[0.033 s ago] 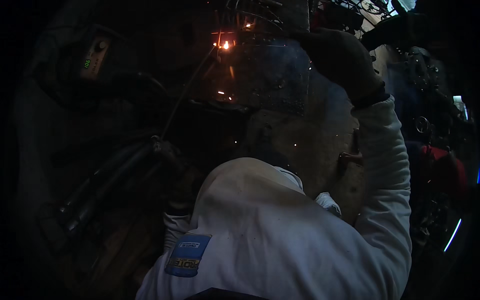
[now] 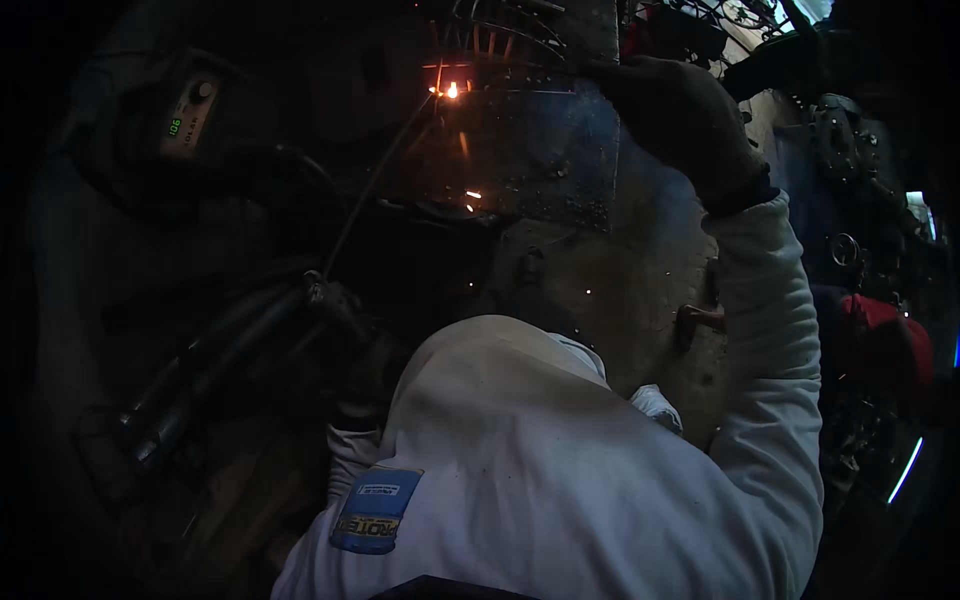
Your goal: The person welds components onto a curved metal frame using a welding rod, then uses a hammer and a small tool to adjust the metal pieces.
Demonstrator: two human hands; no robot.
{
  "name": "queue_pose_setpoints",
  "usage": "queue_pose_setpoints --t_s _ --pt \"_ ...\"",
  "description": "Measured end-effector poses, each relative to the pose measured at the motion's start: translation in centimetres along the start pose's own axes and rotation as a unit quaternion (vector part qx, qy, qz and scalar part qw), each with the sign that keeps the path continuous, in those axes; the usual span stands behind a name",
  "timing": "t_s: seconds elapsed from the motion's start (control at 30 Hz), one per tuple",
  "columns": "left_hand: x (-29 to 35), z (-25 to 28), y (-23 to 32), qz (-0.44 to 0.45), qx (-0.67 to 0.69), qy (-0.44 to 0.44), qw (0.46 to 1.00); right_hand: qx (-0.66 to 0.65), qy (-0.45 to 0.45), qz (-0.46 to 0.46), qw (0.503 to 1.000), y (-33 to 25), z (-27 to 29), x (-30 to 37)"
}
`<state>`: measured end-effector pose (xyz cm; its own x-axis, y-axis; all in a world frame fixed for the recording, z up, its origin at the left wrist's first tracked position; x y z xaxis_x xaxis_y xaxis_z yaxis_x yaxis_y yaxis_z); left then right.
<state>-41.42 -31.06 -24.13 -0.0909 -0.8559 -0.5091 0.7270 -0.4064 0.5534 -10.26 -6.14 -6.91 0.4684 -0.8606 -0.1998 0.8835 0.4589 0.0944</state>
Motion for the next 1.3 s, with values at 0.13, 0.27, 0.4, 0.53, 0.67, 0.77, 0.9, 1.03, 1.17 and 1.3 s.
queue_pose_setpoints --t_s 0.13,0.27,0.4,0.53,0.67,0.77,0.9,1.03,1.17,1.3 --pt "4.9 -4.0 -5.0 0.270 0.299 -0.058 0.913 0.020 -0.010 0.002 1.000 -0.3 -0.1 -0.1" --pt "5.2 -4.7 -4.9 0.336 0.433 0.030 0.836 -0.031 -0.004 0.015 0.999 -0.3 -0.1 -0.1" --pt "3.2 -3.1 -4.1 0.315 0.324 -0.032 0.891 -0.024 0.012 0.033 0.999 -0.5 -0.1 0.1" --pt "3.6 -3.6 -4.6 0.318 0.359 -0.023 0.877 -0.016 0.012 0.015 1.000 0.1 -0.5 0.1" --pt "4.3 -4.0 -4.8 0.332 0.375 -0.012 0.866 -0.003 0.005 0.034 0.999 -0.3 -0.3 0.1" --pt "2.8 -2.9 -4.1 0.278 0.305 -0.024 0.911 -0.004 0.008 0.036 0.999 -0.5 -0.1 0.1" --pt "3.3 -3.3 -4.2 0.329 0.350 -0.010 0.877 -0.001 0.006 0.037 0.999 -0.1 -0.4 0.1" --pt "6.1 -4.9 -5.9 0.350 0.372 0.001 0.860 0.004 0.012 0.034 0.999 -0.4 0.0 0.0" --pt "7.0 -4.9 -6.5 0.339 0.342 -0.004 0.876 0.007 0.031 0.045 0.998 -0.5 0.1 0.2" --pt "6.1 -4.2 -5.2 0.342 0.362 0.032 0.867 0.008 0.056 0.045 0.997 -0.5 0.2 0.2"
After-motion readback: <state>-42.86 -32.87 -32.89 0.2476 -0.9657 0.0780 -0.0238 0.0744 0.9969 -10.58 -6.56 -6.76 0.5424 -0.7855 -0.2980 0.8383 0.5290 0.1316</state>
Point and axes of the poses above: each hand's wrist, its own x-axis away from the middle knuckle, its own z-axis out of the back of the hand, y = z × x, the point moved 10 cm from there along -x, towards the middle knuckle, and after that the axes turned 14 degrees about -z, right-handed, at the moved point
